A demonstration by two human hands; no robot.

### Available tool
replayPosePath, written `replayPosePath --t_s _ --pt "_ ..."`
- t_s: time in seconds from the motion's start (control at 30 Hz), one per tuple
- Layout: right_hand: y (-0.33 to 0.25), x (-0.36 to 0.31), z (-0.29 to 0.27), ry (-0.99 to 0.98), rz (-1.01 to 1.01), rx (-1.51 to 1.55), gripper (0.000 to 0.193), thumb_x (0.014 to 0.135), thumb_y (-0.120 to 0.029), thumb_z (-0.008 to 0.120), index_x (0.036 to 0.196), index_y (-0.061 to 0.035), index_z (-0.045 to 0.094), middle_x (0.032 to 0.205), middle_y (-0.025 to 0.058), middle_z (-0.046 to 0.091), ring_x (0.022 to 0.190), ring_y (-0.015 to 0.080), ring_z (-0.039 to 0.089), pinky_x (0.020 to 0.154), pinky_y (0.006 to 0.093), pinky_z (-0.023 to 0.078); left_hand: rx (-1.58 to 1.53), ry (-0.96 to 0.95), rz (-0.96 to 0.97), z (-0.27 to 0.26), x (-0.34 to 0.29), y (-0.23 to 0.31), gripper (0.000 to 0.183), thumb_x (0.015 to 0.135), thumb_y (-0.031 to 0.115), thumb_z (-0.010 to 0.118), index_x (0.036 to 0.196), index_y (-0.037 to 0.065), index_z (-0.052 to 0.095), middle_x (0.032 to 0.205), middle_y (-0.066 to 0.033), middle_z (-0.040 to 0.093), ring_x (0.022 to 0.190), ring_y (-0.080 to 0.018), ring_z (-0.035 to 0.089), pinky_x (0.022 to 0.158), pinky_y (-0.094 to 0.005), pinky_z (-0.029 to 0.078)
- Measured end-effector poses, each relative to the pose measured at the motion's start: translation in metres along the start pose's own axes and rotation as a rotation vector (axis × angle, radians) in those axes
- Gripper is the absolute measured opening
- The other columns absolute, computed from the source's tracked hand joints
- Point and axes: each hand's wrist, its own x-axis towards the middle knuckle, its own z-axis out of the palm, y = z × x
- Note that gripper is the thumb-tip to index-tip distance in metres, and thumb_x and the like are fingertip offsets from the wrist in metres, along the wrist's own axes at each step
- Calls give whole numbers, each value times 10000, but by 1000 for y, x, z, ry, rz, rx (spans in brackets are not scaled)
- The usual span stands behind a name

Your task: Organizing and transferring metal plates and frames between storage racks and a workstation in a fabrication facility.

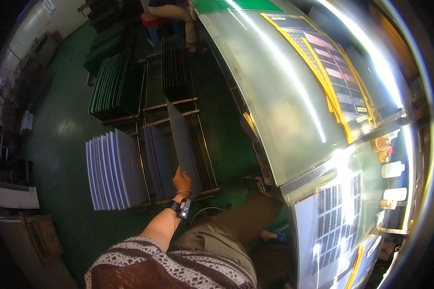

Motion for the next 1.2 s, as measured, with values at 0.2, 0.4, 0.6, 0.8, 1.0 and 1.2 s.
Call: replayPosePath --t_s 0.2,0.4,0.6,0.8,1.0,1.2 --pt "3 0 -3 2 15 37 542 844 50 426 1367 -55 328 1370 180 364 1219 278 410 995 366 370 36 43 7 -2 -1 2 390 772 17 537 1155 79 571 838 -249 622 791 -415 611 677 -447 493" --pt "8 -3 -5 8 39 77 537 850 42 431 1367 -52 323 1368 179 366 1218 276 411 996 366 369 -24 28 -4 -4 1 4 377 770 15 537 1143 56 574 847 -257 619 804 -420 607 686 -450 492" --pt "14 -7 -10 16 67 139 532 855 34 436 1368 -48 319 1365 179 369 1217 274 411 997 366 367 77 14 31 3 12 -9 405 772 34 537 1176 61 548 831 -269 615 801 -436 603 705 -463 490" --pt "49 -18 -38 20 82 436 528 861 27 442 1369 -45 314 1362 179 371 1215 272 411 998 366 366 623 -436 -203 27 37 -1 531 824 344 572 1260 60 468 1176 -217 548 1123 -379 495 854 -465 445" --pt "77 -1 -36 295 -6 554 489 831 -51 510 1309 -27 406 1204 111 482 773 125 559 565 170 402 517 -511 577 -9 -2 148 475 865 449 520 1116 49 573 1169 -176 568 1078 -321 542 833 -427 461" --pt "36 -28 -26 411 -238 422 596 780 36 464 1355 -35 322 1087 104 510 659 72 484 559 172 390 -282 -1663 -127 -61 -90 269 556 887 526 464 1002 0 603 850 -129 660 695 -215 659 598 -282 516"
